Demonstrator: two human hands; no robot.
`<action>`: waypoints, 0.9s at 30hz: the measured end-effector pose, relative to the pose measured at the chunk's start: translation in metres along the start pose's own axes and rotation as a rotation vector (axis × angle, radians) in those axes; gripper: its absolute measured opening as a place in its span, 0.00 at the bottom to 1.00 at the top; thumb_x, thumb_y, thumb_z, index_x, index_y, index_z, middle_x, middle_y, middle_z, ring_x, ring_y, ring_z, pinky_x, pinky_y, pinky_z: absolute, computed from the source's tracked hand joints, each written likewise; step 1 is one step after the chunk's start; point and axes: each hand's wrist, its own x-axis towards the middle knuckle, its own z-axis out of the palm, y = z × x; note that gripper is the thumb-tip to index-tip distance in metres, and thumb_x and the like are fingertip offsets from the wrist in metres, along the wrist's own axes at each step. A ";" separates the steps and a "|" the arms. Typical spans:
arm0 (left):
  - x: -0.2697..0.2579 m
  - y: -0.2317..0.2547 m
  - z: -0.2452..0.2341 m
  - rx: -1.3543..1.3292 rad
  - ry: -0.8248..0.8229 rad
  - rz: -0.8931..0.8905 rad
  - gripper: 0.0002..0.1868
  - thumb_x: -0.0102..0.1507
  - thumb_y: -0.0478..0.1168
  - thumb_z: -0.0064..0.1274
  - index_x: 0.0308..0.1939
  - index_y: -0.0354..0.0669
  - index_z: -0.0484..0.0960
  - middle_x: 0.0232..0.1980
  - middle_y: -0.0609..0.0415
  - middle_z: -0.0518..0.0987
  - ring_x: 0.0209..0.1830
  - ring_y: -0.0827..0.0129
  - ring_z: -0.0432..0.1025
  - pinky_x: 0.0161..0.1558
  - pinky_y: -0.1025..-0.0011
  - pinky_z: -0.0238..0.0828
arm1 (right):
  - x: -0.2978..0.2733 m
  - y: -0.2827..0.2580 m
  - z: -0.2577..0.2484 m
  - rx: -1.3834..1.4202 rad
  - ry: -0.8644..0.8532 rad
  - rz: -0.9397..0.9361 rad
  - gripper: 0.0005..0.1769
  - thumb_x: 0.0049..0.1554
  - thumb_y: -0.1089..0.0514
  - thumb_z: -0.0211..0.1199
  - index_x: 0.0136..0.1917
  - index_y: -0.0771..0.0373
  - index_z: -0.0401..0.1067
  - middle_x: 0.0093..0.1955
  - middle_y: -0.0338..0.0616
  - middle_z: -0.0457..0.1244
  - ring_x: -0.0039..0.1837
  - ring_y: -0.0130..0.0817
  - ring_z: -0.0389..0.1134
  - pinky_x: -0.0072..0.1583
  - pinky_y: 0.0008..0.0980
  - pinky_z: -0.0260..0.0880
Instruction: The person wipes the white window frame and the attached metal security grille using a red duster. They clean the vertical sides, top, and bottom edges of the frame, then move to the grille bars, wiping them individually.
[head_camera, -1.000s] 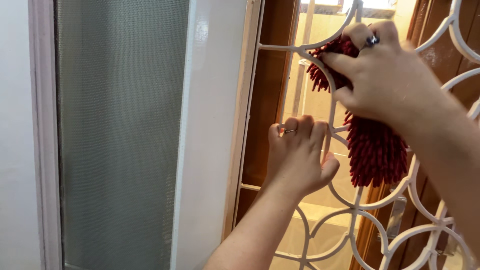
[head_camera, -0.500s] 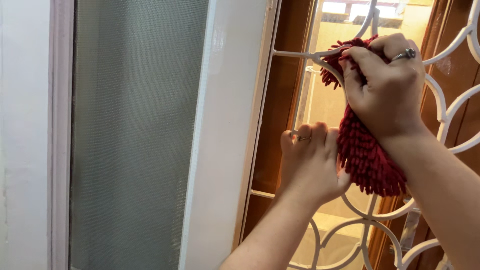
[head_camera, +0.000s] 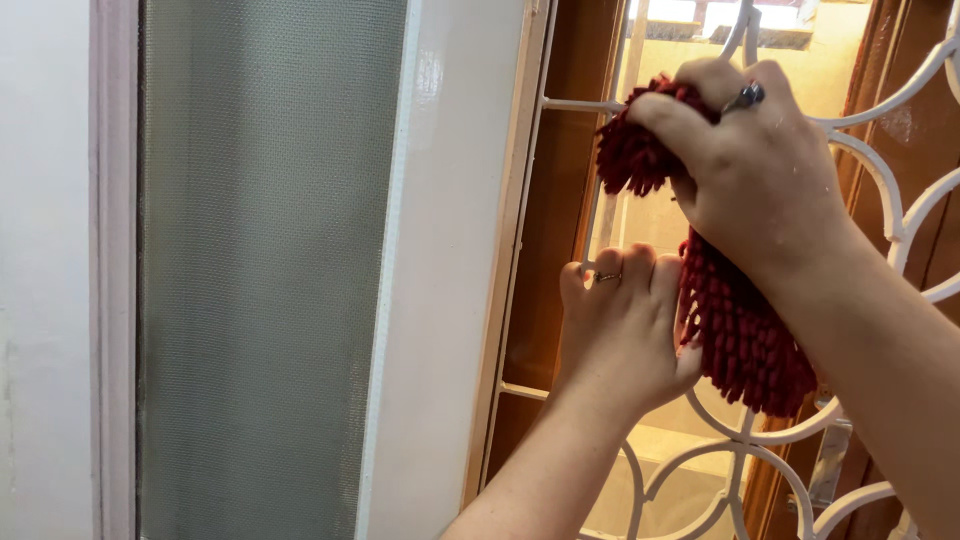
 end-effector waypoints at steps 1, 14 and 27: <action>0.001 -0.001 0.000 0.025 0.022 0.003 0.32 0.52 0.58 0.55 0.54 0.44 0.74 0.52 0.50 0.72 0.59 0.56 0.64 0.57 0.48 0.57 | 0.003 0.002 0.002 0.024 0.005 0.032 0.26 0.47 0.66 0.72 0.60 0.56 0.77 0.56 0.47 0.64 0.54 0.54 0.65 0.53 0.46 0.70; -0.002 0.000 -0.001 0.027 0.062 -0.003 0.25 0.51 0.55 0.54 0.48 0.50 0.75 0.50 0.53 0.73 0.58 0.58 0.67 0.55 0.47 0.59 | -0.019 0.024 -0.020 -0.113 -0.135 0.142 0.25 0.50 0.60 0.74 0.62 0.53 0.79 0.50 0.51 0.64 0.44 0.49 0.70 0.47 0.43 0.72; 0.001 0.001 -0.002 -0.002 0.023 -0.038 0.27 0.49 0.54 0.55 0.51 0.52 0.73 0.52 0.54 0.72 0.59 0.60 0.65 0.56 0.49 0.57 | -0.021 0.061 0.033 -0.264 0.023 0.145 0.16 0.51 0.63 0.65 0.54 0.57 0.72 0.52 0.44 0.64 0.55 0.47 0.69 0.54 0.41 0.71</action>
